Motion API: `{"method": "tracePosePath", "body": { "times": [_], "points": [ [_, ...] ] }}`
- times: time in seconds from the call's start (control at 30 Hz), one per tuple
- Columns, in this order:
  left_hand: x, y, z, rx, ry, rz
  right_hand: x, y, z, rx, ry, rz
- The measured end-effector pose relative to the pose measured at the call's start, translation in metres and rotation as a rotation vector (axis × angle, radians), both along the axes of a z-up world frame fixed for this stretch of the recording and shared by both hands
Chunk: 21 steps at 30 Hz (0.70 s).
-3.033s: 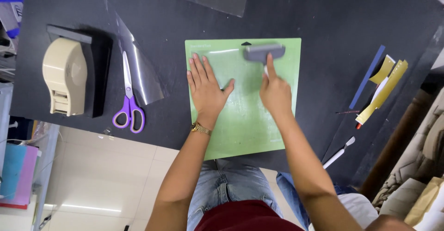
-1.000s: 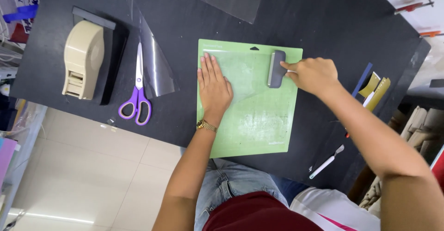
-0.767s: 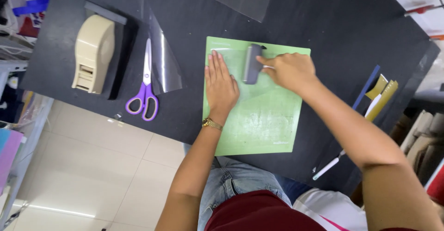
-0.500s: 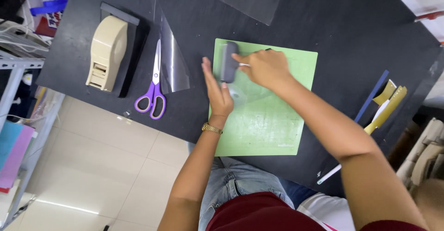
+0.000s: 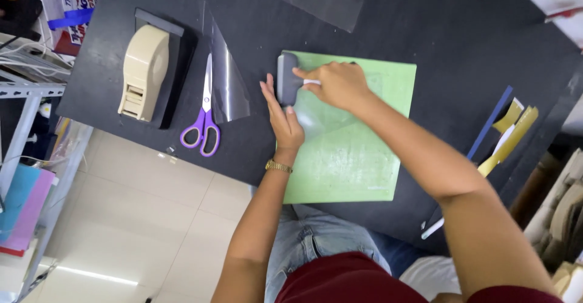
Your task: Applying a clear protective film to an adhesive cutting mat and smoothing it out using a brayer roller.
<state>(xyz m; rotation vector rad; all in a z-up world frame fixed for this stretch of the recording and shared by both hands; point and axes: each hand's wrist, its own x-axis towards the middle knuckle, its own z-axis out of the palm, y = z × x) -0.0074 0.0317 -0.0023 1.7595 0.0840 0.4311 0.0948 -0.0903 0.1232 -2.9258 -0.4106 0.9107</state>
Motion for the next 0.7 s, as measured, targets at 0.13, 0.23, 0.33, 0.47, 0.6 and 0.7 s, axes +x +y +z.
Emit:
{"method": "tracePosePath", "body": {
  "times": [0.13, 0.23, 0.33, 0.47, 0.6, 0.7],
  "points": [
    [-0.004, -0.002, 0.005, -0.023, 0.003, 0.043, -0.014, -0.054, 0.011, -0.041, 0.025, -0.048],
    [-0.004, 0.001, -0.015, -0.031, 0.024, 0.045, -0.031, -0.105, 0.043, -0.392, -0.056, -0.010],
    [0.000, 0.010, -0.009, 0.048, 0.071, -0.086, -0.041, -0.191, 0.016, -0.591, -0.131, 0.068],
    [-0.031, 0.034, 0.025, 0.375, -0.008, -0.236, -0.051, -0.199, 0.036, -0.572, -0.124, 0.013],
    [-0.084, 0.063, 0.031, 0.660, 0.043, -0.294, -0.061, -0.168, 0.047, -0.505, -0.108, 0.159],
    [-0.111, 0.074, 0.023, 0.741, 0.083, -0.298, -0.064, -0.163, 0.028, -0.467, -0.177, 0.329]
  ]
}}
